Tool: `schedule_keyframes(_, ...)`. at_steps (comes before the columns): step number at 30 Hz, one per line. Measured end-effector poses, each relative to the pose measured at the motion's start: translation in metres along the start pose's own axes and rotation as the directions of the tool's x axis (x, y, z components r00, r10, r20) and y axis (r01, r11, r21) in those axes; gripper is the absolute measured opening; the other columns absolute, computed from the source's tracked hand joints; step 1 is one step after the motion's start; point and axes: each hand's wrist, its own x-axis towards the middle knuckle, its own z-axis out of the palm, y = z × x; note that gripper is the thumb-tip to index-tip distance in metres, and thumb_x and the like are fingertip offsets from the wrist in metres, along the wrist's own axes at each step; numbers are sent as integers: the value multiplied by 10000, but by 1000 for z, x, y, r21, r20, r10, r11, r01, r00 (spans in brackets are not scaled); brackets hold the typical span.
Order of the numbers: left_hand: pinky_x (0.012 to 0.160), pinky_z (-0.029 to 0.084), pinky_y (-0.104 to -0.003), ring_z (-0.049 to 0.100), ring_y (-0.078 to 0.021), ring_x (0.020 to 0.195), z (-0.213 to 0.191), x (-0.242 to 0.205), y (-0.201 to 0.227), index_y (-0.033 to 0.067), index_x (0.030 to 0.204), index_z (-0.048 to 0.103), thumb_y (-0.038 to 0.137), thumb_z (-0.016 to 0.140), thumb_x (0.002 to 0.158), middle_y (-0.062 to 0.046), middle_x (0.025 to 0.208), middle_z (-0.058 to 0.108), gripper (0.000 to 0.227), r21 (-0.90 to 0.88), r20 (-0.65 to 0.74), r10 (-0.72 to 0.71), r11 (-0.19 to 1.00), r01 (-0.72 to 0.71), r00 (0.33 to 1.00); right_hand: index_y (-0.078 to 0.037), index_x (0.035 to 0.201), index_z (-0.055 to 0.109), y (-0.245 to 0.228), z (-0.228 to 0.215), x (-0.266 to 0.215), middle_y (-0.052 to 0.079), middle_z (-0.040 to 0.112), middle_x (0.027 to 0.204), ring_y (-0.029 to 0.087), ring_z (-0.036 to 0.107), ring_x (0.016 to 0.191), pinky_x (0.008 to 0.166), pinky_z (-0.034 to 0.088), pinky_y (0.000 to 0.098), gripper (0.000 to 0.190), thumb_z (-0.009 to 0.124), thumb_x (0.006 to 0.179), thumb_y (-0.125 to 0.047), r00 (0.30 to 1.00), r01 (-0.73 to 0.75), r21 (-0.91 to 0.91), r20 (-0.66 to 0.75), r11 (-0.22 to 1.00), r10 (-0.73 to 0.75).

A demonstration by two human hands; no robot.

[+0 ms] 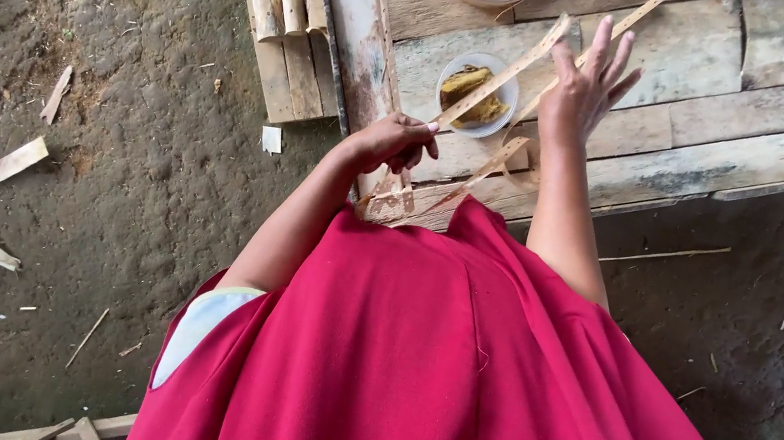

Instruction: The person applies a brown paste from a small container onto thin bamboo strips using their fingers, then presses the strips onto a wooden plank. The person repeats this process for multiple strips, smoothing each one into place.

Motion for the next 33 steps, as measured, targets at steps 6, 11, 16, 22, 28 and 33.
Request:
schedule_keyframes(6, 367, 305, -219, 434, -98, 363, 2, 12, 15, 50, 832, 763, 378, 595, 1031, -67, 529, 582, 419, 29, -162, -45, 998, 50, 986, -90, 1034, 702, -19, -42, 32, 87, 567, 1097, 231, 544, 1007, 826, 488, 365, 374, 500, 831, 151, 874, 92, 16, -481, 996, -73)
schedule_keyframes(11, 338, 377, -250, 435, -110, 317, 16, 37, 7, 13, 817, 774, 309, 627, 955, -116, 505, 591, 358, 17, -242, -54, 998, 59, 969, -16, 1295, 582, -46, -35, -24, 171, 554, 1289, 339, 465, 1256, 1093, 370, 487, 523, 488, 785, 51, 800, 524, 500, -13, 689, -599)
schedule_keyframes(16, 365, 453, -278, 404, -99, 326, 19, 33, 19, -10, 826, 779, 223, 659, 825, -163, 541, 604, 262, 7, -358, -82, 996, 90, 930, -68, 1599, 409, -34, 15, -44, 122, 231, 1726, 302, 115, 1597, 1274, 70, 587, 747, 630, 908, -245, 575, 602, 256, 518, 756, -633)
schedule_keyframes(22, 318, 425, -255, 412, -84, 290, 24, 46, 12, 1, 724, 761, 187, 649, 814, -128, 478, 586, 235, -12, -496, -21, 1000, 18, 868, -92, 1630, 301, -47, -10, -29, 119, 200, 1727, 336, 130, 1595, 1265, -15, 634, 718, 532, 953, -161, 456, 597, 220, 698, 772, -552)
schedule_keyframes(28, 338, 393, -210, 454, -105, 338, 59, -20, 94, 2, 712, 685, 196, 633, 903, -107, 465, 528, 278, -102, -567, 282, 908, -406, 774, -113, 1618, 344, -45, -2, -29, 61, 175, 1741, 307, 66, 1607, 1252, -65, 654, 689, 475, 944, -176, 467, 603, 234, 671, 762, -576)
schedule_keyframes(33, 339, 251, -171, 478, -76, 392, 95, -100, 177, 34, 815, 653, 336, 548, 1058, -97, 584, 613, 402, 43, -395, 718, 638, -769, 573, -81, 1604, 283, -47, 9, -24, 129, 86, 1724, 323, -32, 1589, 1222, -117, 644, 817, 519, 822, -76, 412, 637, 241, 696, 732, -588)
